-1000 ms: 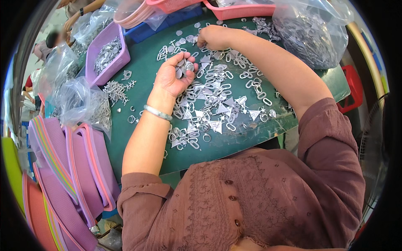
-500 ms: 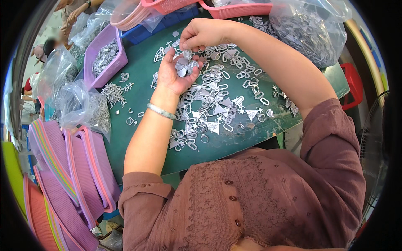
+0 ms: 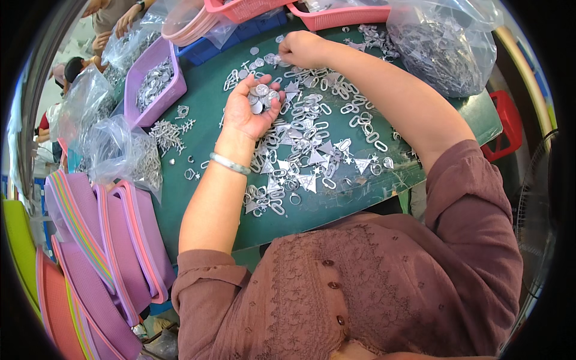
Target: The person sorts small silver metal hardware pieces on a green table, picking up items and placing them into different piles or containers. They handle various shapes including rings, triangles, and links, occasionally transferring sorted items into a pink basket.
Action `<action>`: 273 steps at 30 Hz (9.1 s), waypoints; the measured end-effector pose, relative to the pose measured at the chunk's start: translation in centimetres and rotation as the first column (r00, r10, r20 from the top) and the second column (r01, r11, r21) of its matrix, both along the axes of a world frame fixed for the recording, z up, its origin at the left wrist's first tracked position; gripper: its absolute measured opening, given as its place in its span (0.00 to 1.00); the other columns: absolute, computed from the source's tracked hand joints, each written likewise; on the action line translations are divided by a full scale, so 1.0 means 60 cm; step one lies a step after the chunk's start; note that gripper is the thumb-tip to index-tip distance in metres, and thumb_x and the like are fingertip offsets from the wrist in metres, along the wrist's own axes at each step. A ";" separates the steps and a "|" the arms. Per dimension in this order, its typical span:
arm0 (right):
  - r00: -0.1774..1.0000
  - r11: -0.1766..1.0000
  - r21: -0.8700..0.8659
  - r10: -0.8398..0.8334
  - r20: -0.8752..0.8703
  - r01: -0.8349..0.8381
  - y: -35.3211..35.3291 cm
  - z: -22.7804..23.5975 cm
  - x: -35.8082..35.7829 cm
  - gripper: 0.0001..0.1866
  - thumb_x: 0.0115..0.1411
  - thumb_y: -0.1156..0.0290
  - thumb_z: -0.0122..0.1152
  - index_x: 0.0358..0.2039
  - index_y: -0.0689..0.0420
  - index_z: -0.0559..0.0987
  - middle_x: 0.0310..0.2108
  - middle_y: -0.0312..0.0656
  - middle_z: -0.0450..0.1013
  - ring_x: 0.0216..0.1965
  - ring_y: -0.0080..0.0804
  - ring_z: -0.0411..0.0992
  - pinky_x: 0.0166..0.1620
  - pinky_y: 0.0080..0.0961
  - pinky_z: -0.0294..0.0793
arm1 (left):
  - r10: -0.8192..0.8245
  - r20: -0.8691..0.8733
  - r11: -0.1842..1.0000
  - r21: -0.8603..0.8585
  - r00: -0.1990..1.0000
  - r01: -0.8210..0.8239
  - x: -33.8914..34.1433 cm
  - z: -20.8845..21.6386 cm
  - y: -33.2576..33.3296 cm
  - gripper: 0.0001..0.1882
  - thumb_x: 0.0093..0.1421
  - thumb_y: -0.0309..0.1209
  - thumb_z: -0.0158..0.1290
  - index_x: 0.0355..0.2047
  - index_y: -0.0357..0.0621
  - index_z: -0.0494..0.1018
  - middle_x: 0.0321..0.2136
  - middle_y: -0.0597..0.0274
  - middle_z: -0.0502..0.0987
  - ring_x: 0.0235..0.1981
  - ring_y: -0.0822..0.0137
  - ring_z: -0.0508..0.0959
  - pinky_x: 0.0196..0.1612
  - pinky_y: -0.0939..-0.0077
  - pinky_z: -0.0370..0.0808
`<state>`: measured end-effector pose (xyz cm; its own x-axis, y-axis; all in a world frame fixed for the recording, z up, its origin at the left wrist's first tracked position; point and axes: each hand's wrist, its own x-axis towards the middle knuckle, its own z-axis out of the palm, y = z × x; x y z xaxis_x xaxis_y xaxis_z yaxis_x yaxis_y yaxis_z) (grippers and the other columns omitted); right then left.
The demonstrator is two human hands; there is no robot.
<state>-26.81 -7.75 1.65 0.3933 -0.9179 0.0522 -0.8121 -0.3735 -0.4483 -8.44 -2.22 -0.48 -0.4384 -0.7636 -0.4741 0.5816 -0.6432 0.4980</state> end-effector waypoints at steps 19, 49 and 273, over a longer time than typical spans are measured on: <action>0.918 0.961 0.058 0.274 -0.286 -0.269 0.068 -0.007 -0.057 0.07 0.40 0.71 0.60 0.22 0.59 0.75 0.22 0.44 0.70 0.28 0.40 0.69 0.32 0.32 0.68 | 0.012 -0.041 1.000 0.002 0.999 -0.012 0.023 0.009 0.022 0.08 0.54 0.29 0.48 0.33 0.38 0.67 0.28 0.56 0.69 0.28 0.62 0.70 0.13 0.90 0.61; 0.932 0.988 0.096 0.144 -0.332 -0.119 -0.017 0.007 0.001 0.18 0.44 0.83 0.45 0.35 0.58 0.76 0.31 0.47 0.73 0.33 0.42 0.72 0.38 0.30 0.70 | 0.098 -0.220 0.995 -0.003 0.971 -0.101 0.078 -0.002 0.141 0.09 0.54 0.29 0.48 0.37 0.42 0.66 0.31 0.56 0.69 0.32 0.61 0.69 0.15 0.88 0.64; 0.942 0.965 0.146 -0.169 -0.289 0.218 -0.026 0.003 -0.125 0.14 0.41 0.71 0.60 0.29 0.65 0.76 0.31 0.53 0.72 0.34 0.44 0.72 0.37 0.33 0.71 | 0.026 0.793 0.825 -0.361 0.609 0.434 0.028 0.003 -0.229 0.12 0.48 0.23 0.51 0.35 0.38 0.68 0.23 0.60 0.71 0.22 0.71 0.71 0.22 0.83 0.68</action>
